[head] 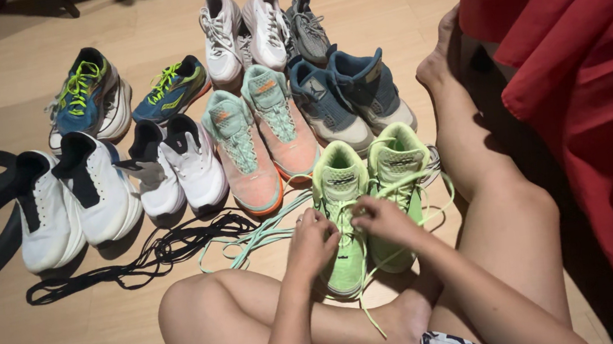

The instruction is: The person sits on the floor and removes laces from several pairs of shoes, then re-laces a pair of green high-top sneakers. The person handles multiple shoe laces and shoes, organizing them on the floor.

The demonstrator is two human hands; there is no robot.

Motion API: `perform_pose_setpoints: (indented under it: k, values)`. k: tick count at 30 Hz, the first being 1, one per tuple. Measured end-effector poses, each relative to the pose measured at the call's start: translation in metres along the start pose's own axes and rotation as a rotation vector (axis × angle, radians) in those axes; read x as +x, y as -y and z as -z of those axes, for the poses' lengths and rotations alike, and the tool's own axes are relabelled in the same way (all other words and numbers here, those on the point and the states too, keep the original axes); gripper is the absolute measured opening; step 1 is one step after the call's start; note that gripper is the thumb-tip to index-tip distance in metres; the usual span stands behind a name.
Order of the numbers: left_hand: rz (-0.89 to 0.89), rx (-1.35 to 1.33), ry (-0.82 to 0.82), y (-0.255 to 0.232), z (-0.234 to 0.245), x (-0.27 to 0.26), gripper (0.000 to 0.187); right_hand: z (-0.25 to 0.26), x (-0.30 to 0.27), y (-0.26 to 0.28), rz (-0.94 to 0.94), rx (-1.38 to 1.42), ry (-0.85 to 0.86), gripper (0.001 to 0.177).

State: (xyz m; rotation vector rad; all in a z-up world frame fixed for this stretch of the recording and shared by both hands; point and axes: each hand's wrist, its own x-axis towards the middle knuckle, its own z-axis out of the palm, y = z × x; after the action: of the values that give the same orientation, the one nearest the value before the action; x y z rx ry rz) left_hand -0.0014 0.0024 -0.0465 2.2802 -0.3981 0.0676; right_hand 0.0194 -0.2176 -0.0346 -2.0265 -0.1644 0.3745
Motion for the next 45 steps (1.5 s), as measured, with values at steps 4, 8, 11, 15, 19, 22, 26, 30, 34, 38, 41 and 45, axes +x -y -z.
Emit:
perform_pose_setpoints:
  k: [4,8,11,15,19,22,26,30,34,38,41,45]
  values:
    - [-0.014,-0.195,-0.079,0.019,-0.020,0.001,0.010,-0.012,0.008,-0.015,0.415,-0.234,-0.037,0.027]
    - [-0.001,-0.146,-0.106,0.020,-0.016,-0.004,0.013,-0.011,0.013,-0.021,0.291,-0.305,-0.045,0.022]
    - [0.025,-0.101,-0.037,0.008,-0.008,-0.010,0.026,-0.007,0.009,-0.018,0.273,-0.296,-0.007,0.025]
    - [0.032,-0.011,-0.053,-0.005,-0.006,-0.007,0.018,-0.004,0.003,-0.007,0.345,-0.352,0.007,0.032]
    - [0.160,-0.025,-0.126,-0.007,-0.003,-0.005,0.011,-0.004,0.000,-0.001,0.302,-0.385,-0.004,0.036]
    - [0.018,-0.067,-0.105,-0.004,-0.001,-0.007,0.015,-0.002,0.003,-0.002,0.284,-0.379,0.017,0.034]
    - [-0.005,-0.011,-0.050,0.008,-0.013,-0.012,0.013,-0.005,0.007,-0.007,0.297,-0.374,0.023,0.035]
    - [-0.026,-0.027,-0.134,0.039,-0.043,-0.005,0.007,-0.004,0.007,-0.010,0.302,-0.379,0.005,0.034]
    - [0.295,-0.577,-0.237,0.063,-0.065,-0.005,0.013,-0.008,0.005,-0.009,0.282,-0.392,0.001,0.031]
    - [0.422,-1.234,-0.232,0.054,-0.056,0.001,0.021,-0.007,0.004,-0.003,0.242,-0.434,0.012,0.029]
    - [0.330,-1.579,-0.259,0.038,-0.025,-0.003,0.025,-0.007,0.002,0.004,0.239,-0.447,-0.009,0.032]
    - [0.431,-1.273,-0.146,0.022,0.013,0.001,0.029,-0.009,-0.001,0.014,0.177,-0.464,-0.001,0.032]
